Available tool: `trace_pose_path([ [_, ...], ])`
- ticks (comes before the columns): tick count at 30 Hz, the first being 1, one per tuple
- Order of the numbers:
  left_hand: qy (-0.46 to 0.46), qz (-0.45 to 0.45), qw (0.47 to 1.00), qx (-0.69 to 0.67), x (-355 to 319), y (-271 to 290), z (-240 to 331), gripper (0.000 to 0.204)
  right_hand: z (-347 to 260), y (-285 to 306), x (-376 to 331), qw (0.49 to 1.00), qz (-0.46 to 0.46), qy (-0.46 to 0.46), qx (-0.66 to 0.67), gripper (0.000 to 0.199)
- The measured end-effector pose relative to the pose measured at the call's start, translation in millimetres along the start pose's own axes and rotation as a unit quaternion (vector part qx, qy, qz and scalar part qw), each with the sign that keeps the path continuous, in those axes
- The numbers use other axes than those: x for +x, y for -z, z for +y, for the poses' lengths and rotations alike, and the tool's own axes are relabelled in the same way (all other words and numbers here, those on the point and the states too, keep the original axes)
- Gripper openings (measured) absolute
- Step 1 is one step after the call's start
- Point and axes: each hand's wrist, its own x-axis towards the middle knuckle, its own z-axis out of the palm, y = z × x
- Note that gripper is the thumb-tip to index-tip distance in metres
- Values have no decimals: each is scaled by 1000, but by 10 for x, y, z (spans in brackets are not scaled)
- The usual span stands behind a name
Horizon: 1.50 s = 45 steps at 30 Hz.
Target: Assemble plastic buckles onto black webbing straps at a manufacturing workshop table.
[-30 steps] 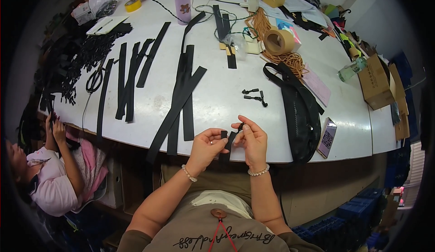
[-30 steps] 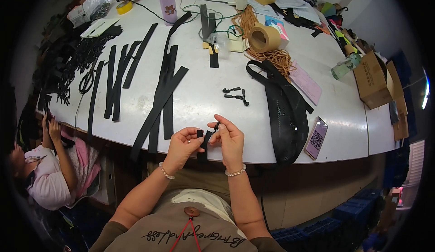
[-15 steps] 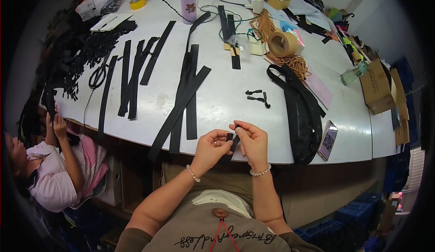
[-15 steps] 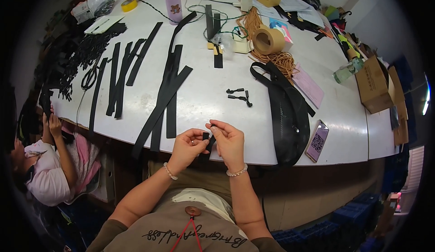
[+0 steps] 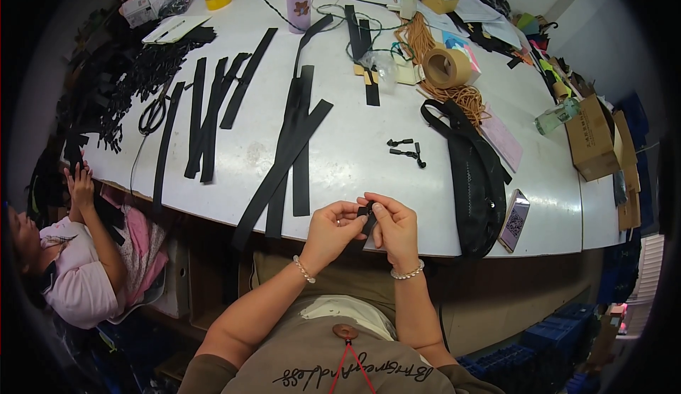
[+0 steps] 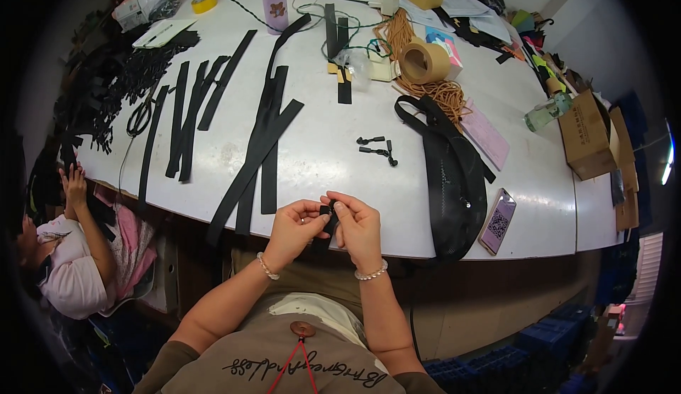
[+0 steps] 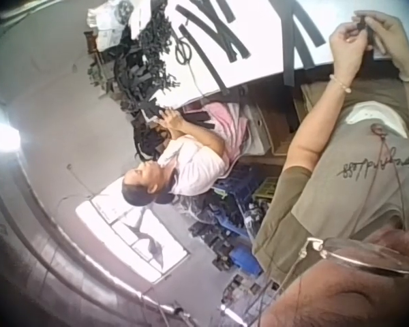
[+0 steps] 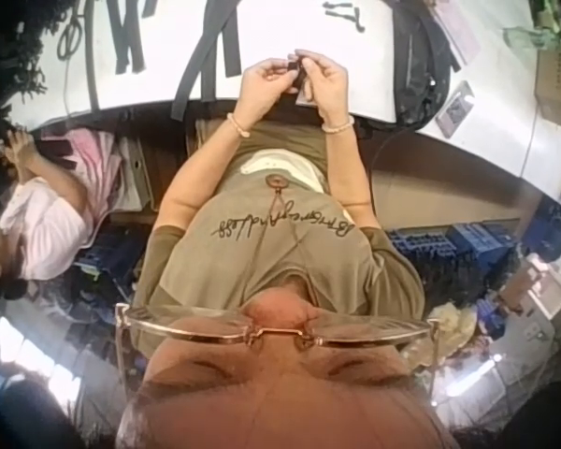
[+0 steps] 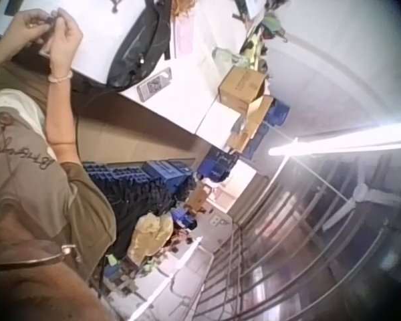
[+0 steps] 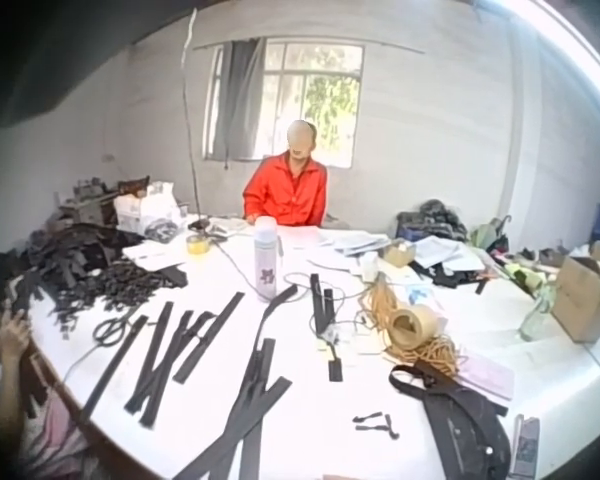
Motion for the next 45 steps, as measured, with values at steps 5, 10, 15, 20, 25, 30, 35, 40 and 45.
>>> trace_pose_path([
  [5, 3, 4, 1000, 0, 1, -6, 8, 17, 30, 0, -3, 1000, 11, 6, 7, 20],
  [10, 11, 9, 1000, 12, 0, -24, 33, 14, 44, -6, -17, 1000, 15, 6, 26, 18],
  [15, 13, 4, 1000, 17, 7, -16, 40, 14, 55, 13, -26, 999, 10, 21, 25, 18],
  [20, 12, 14, 1000, 24, -2, -16, 43, 16, 51, 26, -28, 999, 28, 34, -18, 17],
  [25, 18, 17, 1000, 15, -14, -22, 60, 16, 43, 55, -26, 998, 36, 23, -42, 17],
  [30, 28, 21, 999, 35, -32, -37, 101, 15, 50, 70, -23, 998, 24, 36, -47, 15],
  [35, 28, 21, 999, 37, -30, -33, 72, 15, -18, 63, -46, 994, 20, 49, -98, 15],
  [40, 2, 18, 1000, 21, -12, -17, -24, 15, -15, 83, -45, 989, 12, 59, -133, 15],
  [45, 3, 13, 999, 42, -24, -49, 4, 12, 80, 72, -61, 994, 37, 47, -89, 14],
])
